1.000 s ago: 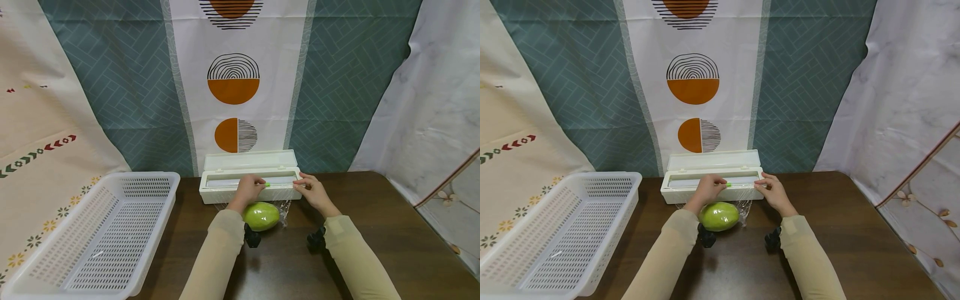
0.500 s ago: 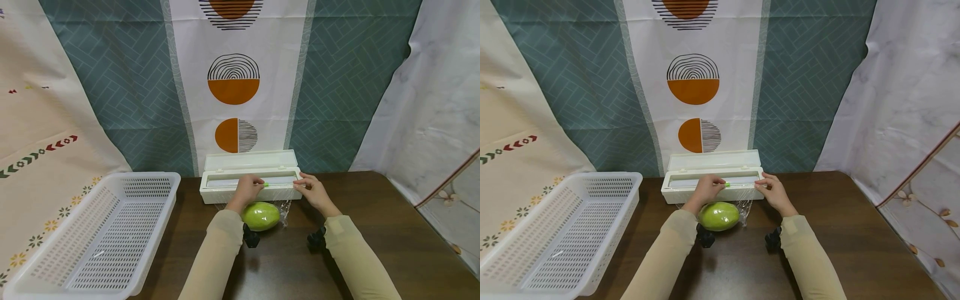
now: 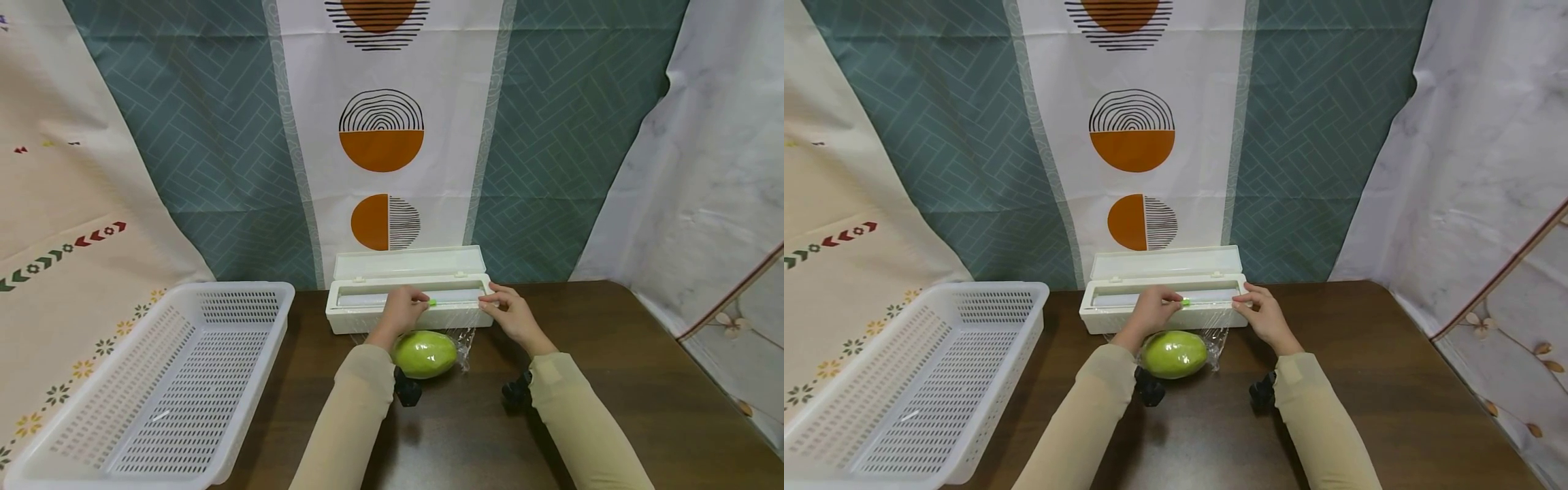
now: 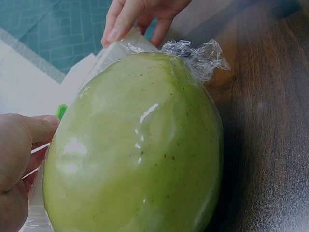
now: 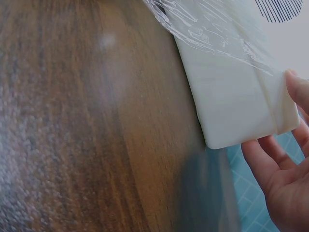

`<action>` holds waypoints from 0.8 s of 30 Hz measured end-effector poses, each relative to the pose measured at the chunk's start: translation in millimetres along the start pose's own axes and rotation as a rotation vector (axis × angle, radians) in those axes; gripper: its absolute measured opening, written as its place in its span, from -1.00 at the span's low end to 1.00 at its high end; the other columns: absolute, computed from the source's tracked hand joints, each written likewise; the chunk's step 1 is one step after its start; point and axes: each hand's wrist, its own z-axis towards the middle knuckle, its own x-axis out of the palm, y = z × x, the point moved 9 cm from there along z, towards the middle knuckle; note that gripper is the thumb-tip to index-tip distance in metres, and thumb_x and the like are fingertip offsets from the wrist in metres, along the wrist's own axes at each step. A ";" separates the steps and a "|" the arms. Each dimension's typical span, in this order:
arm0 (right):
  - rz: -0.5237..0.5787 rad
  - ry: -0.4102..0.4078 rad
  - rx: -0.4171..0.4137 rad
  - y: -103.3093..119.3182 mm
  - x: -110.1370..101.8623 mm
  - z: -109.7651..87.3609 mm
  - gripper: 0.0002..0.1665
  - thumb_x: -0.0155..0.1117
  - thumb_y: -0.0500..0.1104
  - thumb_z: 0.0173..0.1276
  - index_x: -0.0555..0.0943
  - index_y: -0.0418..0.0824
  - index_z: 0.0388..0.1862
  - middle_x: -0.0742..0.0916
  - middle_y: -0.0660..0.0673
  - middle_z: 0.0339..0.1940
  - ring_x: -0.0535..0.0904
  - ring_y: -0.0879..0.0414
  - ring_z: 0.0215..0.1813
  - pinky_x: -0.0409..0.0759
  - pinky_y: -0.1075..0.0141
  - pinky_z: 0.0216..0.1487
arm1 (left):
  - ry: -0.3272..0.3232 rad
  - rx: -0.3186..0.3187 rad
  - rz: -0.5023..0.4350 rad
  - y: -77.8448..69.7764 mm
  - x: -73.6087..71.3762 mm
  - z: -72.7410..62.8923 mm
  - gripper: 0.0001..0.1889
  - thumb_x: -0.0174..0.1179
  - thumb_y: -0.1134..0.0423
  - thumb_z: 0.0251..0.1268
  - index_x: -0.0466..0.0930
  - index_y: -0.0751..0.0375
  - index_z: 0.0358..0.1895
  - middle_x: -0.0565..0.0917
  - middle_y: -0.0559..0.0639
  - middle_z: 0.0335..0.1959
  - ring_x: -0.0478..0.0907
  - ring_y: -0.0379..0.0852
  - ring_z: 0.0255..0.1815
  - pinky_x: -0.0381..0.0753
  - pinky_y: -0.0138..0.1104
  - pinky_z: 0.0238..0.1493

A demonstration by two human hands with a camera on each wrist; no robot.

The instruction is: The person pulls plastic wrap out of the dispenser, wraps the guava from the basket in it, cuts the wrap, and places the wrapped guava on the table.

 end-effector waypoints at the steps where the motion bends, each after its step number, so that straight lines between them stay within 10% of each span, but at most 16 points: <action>1: 0.003 0.001 0.000 0.0 0.1 -0.1 -0.60 0.23 -0.13 0.35 0.61 -0.42 0.00 0.35 -0.32 0.40 0.22 -0.24 0.40 0.34 -0.06 0.26 | 0.000 -0.001 0.000 0.1 -0.3 -0.2 -0.78 0.12 0.31 0.35 0.66 0.27 -0.04 0.65 0.15 0.00 0.57 0.08 0.08 0.60 -0.17 0.02; 10: 0.008 0.006 0.007 0.1 0.2 0.0 -0.60 0.24 -0.12 0.34 0.62 -0.40 0.01 0.36 -0.30 0.40 0.24 -0.21 0.40 0.39 0.19 0.20 | -0.018 0.026 0.010 -0.7 -3.5 -0.9 -0.80 0.14 0.32 0.33 0.68 0.27 -0.09 0.64 0.17 0.00 0.58 0.11 0.07 0.60 -0.16 0.02; 24: 0.026 0.007 0.003 0.8 0.7 -0.1 -0.60 0.23 -0.14 0.34 0.61 -0.43 0.00 0.34 -0.32 0.41 0.22 -0.24 0.40 0.34 -0.06 0.27 | -0.030 0.028 0.036 3.0 -5.7 -1.4 -0.80 0.14 0.31 0.33 0.68 0.26 -0.09 0.62 0.16 0.02 0.58 0.11 0.05 0.60 -0.15 0.00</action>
